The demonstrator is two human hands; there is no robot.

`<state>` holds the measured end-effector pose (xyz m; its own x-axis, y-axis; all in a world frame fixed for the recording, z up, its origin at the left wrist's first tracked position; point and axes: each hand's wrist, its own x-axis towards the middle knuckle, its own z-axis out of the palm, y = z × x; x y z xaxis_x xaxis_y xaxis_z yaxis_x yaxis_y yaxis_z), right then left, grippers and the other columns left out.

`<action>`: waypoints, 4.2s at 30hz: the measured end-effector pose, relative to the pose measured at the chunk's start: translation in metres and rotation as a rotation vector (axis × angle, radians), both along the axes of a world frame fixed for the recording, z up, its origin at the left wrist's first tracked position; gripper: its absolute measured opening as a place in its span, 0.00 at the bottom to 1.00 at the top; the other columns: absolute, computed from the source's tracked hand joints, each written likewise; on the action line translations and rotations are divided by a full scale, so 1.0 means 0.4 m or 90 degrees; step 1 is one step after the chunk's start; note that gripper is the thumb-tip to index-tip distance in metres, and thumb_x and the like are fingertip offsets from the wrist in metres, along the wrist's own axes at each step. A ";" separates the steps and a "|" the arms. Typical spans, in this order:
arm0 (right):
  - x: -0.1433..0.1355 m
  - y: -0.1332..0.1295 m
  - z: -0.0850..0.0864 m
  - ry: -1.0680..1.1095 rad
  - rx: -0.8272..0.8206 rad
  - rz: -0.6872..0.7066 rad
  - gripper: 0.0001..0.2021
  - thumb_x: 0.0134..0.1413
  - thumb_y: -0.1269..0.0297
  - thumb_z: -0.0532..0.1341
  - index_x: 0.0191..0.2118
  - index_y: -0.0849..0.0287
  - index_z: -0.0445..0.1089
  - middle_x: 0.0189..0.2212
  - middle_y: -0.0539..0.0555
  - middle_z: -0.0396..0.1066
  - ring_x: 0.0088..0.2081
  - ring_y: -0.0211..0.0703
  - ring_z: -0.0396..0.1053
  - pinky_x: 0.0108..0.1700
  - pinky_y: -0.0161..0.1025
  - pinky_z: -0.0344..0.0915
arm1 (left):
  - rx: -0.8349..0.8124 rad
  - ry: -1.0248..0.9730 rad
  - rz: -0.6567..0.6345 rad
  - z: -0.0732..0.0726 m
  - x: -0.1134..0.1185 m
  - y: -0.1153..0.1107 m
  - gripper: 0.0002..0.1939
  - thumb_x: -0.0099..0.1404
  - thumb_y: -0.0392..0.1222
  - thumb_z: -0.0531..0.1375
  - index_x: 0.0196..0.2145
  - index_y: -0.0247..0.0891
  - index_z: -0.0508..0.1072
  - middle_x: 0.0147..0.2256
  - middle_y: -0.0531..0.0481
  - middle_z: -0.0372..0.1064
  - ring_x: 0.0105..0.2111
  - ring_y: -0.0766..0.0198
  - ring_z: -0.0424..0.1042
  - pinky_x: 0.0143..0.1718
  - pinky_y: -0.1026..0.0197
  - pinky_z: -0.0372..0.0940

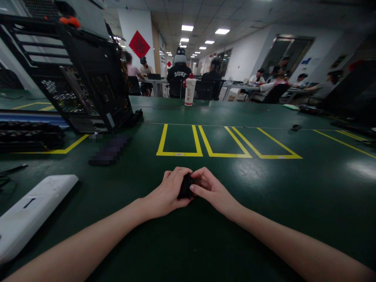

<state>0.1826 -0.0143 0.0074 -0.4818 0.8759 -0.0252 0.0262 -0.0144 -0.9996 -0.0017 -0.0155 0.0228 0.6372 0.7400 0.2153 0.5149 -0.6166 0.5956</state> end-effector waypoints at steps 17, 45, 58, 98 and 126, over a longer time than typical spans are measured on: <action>-0.001 0.001 -0.001 -0.006 0.022 -0.008 0.09 0.51 0.62 0.58 0.39 0.56 0.60 0.38 0.51 0.64 0.42 0.41 0.65 0.44 0.43 0.65 | 0.010 0.001 -0.006 -0.001 0.002 0.002 0.27 0.57 0.36 0.60 0.50 0.43 0.52 0.47 0.45 0.58 0.45 0.54 0.61 0.45 0.49 0.57; -0.012 -0.008 -0.019 -0.058 0.089 -0.026 0.08 0.53 0.63 0.56 0.41 0.54 0.61 0.39 0.50 0.63 0.42 0.42 0.64 0.42 0.43 0.66 | 0.049 0.001 -0.024 -0.011 -0.004 0.009 0.28 0.57 0.37 0.60 0.51 0.39 0.51 0.47 0.44 0.57 0.47 0.56 0.60 0.46 0.53 0.56; -0.005 -0.004 -0.014 -0.059 0.063 -0.023 0.15 0.51 0.64 0.59 0.46 0.53 0.59 0.45 0.53 0.63 0.46 0.44 0.63 0.46 0.46 0.64 | 0.008 0.003 -0.016 0.005 -0.003 0.005 0.29 0.57 0.38 0.60 0.52 0.40 0.50 0.47 0.44 0.58 0.46 0.55 0.61 0.46 0.51 0.56; -0.002 -0.010 -0.009 -0.002 0.041 0.009 0.10 0.51 0.67 0.59 0.40 0.54 0.59 0.39 0.50 0.64 0.43 0.41 0.65 0.43 0.41 0.65 | 0.000 -0.020 0.000 -0.029 -0.004 0.016 0.29 0.54 0.35 0.61 0.50 0.44 0.51 0.48 0.46 0.57 0.45 0.54 0.60 0.44 0.51 0.57; 0.003 0.002 0.000 -0.008 -0.013 0.011 0.12 0.50 0.66 0.60 0.42 0.56 0.60 0.42 0.52 0.63 0.45 0.43 0.64 0.45 0.43 0.65 | 0.005 0.003 -0.014 0.004 -0.004 0.008 0.27 0.57 0.36 0.60 0.50 0.42 0.52 0.47 0.45 0.58 0.45 0.55 0.61 0.45 0.52 0.58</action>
